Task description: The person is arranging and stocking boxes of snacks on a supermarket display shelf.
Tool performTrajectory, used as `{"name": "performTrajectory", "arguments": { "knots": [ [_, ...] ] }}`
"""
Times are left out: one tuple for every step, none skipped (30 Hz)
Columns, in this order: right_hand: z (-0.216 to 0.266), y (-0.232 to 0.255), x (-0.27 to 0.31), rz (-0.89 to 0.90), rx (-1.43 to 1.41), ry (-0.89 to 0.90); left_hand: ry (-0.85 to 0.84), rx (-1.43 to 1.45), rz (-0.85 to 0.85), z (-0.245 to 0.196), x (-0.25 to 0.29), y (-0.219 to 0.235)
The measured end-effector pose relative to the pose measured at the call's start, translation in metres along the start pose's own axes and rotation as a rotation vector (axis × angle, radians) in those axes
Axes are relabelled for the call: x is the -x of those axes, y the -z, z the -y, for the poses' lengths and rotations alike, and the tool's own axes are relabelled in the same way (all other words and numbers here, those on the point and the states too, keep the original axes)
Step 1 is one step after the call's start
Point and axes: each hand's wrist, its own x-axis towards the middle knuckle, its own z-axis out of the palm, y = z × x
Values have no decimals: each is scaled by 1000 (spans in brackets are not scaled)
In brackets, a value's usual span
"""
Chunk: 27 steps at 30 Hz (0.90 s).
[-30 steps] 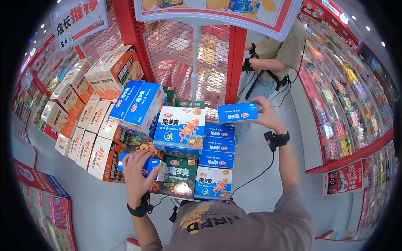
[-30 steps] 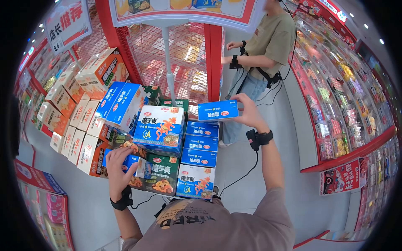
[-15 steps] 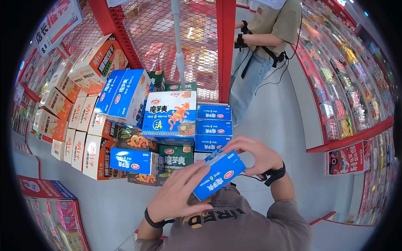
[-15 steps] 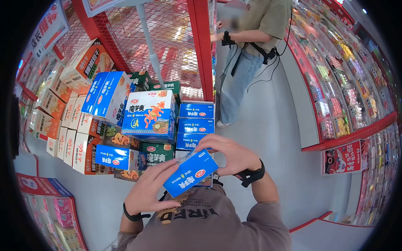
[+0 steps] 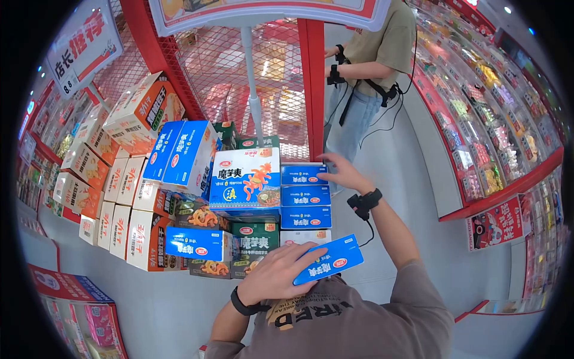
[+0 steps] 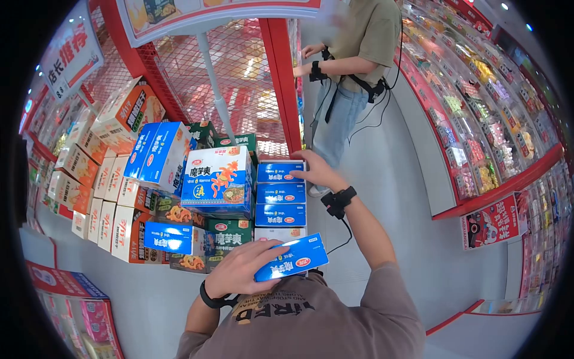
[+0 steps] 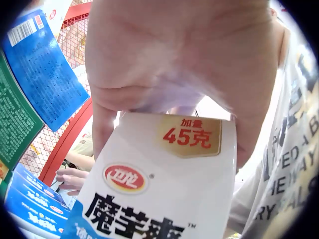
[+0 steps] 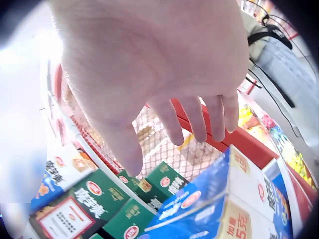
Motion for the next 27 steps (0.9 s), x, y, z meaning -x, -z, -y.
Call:
{"name": "performTrajectory", "arguments": {
  "knots": [
    [-14,-9,-7,40,24,-20,-4,-19,26,3,1,-3],
    [-26,-19,-12,77,52,-35,-10,-43,48,7,2,-5],
    [-35,-26,-18,112,82,-48,10,-33,110,11,4,-8],
    [-40,-29,-24,184,7,-46,38,-21,137,14,5,-9],
    [-37,-29,-26,237,25,-71,82,50,145,15,5,-6],
    [-28,-24,-28,309,-19,-126,127,123,155,15,5,-4],
    [-24,-19,-29,330,-45,-158,121,119,156,17,5,-5],
    [-24,-19,-33,309,65,-129,119,120,159,18,6,-8],
    [-22,-18,-36,288,172,-105,123,137,169,21,6,-10],
    [-21,-17,-40,270,279,-86,126,139,169,21,7,-11],
    [-20,-15,-44,281,321,-50,123,141,169,23,7,-12],
    [-18,-18,-48,273,441,12,122,145,168,25,6,-13],
    [-17,-22,-51,266,562,73,114,144,168,26,5,-13],
    [-16,-26,-54,259,681,133,107,144,169,27,5,-12],
    [-9,-28,-54,277,702,144,101,145,172,27,5,-12],
    [-7,-29,-56,306,629,116,104,140,183,28,4,-12],
    [-4,-31,-57,334,556,89,106,135,194,28,3,-11],
    [-2,-32,-59,362,482,64,108,128,204,28,2,-10],
    [3,-35,-57,325,467,76,110,124,209,28,2,-9],
    [1,-36,-58,300,502,101,113,121,213,27,1,-8],
    [0,-37,-58,278,535,124,119,122,218,27,2,-8],
    [-2,-38,-56,259,567,144,117,118,215,27,3,-8],
    [-5,-35,-56,224,583,173,114,115,211,27,3,-8],
    [6,-26,-54,176,603,195,111,117,208,27,3,-9],
    [25,-12,-50,133,623,215,114,112,212,25,1,-8],
    [42,3,-44,97,642,232,121,114,215,23,0,-5],
    [55,18,-37,9,567,311,121,139,212,22,1,-4]
  ]
}}
